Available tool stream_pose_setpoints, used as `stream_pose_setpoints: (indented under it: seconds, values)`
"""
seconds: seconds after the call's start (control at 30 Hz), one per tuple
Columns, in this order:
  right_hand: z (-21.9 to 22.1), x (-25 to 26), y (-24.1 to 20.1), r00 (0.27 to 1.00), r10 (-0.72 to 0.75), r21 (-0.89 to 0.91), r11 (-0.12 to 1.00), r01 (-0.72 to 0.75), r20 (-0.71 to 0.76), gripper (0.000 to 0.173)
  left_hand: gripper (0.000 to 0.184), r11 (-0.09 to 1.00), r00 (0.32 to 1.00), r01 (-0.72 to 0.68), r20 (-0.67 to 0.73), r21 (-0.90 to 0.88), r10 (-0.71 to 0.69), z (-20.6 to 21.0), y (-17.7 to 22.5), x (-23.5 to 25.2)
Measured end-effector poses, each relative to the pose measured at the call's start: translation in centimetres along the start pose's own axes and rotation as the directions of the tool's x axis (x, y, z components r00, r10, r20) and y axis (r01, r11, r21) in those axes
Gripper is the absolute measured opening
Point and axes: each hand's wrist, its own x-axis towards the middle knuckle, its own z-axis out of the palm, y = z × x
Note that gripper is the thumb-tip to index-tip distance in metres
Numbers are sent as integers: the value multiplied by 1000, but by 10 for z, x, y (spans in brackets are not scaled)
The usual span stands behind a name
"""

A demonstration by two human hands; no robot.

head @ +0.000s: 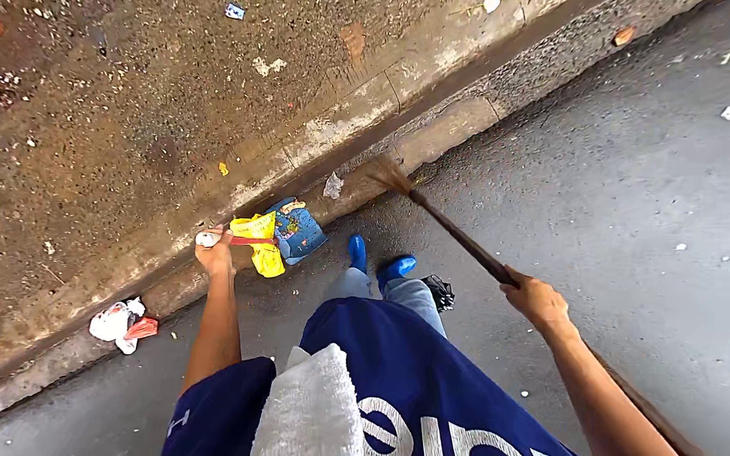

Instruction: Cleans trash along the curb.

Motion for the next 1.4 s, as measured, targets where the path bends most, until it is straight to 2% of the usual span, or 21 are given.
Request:
stream_pose_setpoints:
  seconds: [0.07, 0.13, 0.23, 0.3, 0.4, 0.53, 0.67, 0.73, 0.83, 0.9, 0.97, 1.03, 1.1, 1.2, 1.3, 1.4]
  values:
    - [21, 9, -39, 998, 69, 1, 998, -69, -1, 51, 36, 1000, 1000, 19, 20, 21, -20, -1, -2, 4]
    - [53, 24, -81, 996, 44, -24, 999, -43, 77, 51, 35, 999, 999, 44, 26, 28, -44, -1, -3, 3]
    - [97, 16, -126, 965, -107, -97, 986, 134, 240, 53, 33, 997, 997, 75, 11, 33, -75, -4, -6, 5]
    - [102, 0, -133, 930, -203, -140, 957, 255, 307, 52, 35, 997, 997, 81, -13, 4, -81, -10, -8, 6]
    - [97, -36, -106, 917, -268, -148, 935, 321, 295, 48, 37, 993, 992, 111, -54, -41, -113, -33, -17, 5]
    - [99, -76, -22, 962, -271, -120, 954, 274, 41, 47, 35, 985, 989, 131, -56, -115, -139, -87, -41, 1]
    - [126, -66, 78, 950, -260, -23, 965, 260, -171, 49, 30, 978, 987, 126, -77, -163, -140, -154, -66, -15]
    - [159, -56, 97, 952, -180, 42, 980, 196, -247, 45, 30, 978, 990, 114, -61, -175, -126, -191, -80, -29]
    - [234, -79, 53, 954, 83, 180, 983, -31, -289, 44, 30, 984, 994, 86, -52, -155, -95, -262, -97, -34]
    - [288, -105, 12, 959, 167, 210, 970, -119, -229, 47, 32, 986, 996, 71, -51, -151, -80, -309, -101, -25]
    - [339, -129, -22, 985, 120, 154, 983, -100, -125, 50, 32, 986, 993, 77, -74, -150, -89, -350, -99, -22]
    - [375, -146, -49, 998, 21, 100, 995, -15, -63, 54, 29, 989, 991, 75, -101, -129, -88, -382, -90, -20]
    - [389, -156, -65, 996, -71, 101, 992, 77, -61, 52, 25, 992, 987, 77, -136, -98, -90, -414, -88, -13]
    - [387, -170, -79, 986, -107, 119, 985, 122, -124, 50, 23, 995, 981, 81, -171, -51, -88, -462, -95, 18]
    - [389, -177, -108, 971, -69, 121, 988, 99, -231, 47, 19, 992, 974, 118, -191, -34, -122, -504, -112, 58]
    - [404, -181, -185, 960, 51, 163, 987, -5, -276, 39, 17, 991, 969, 134, -207, -22, -136, -544, -136, 106]
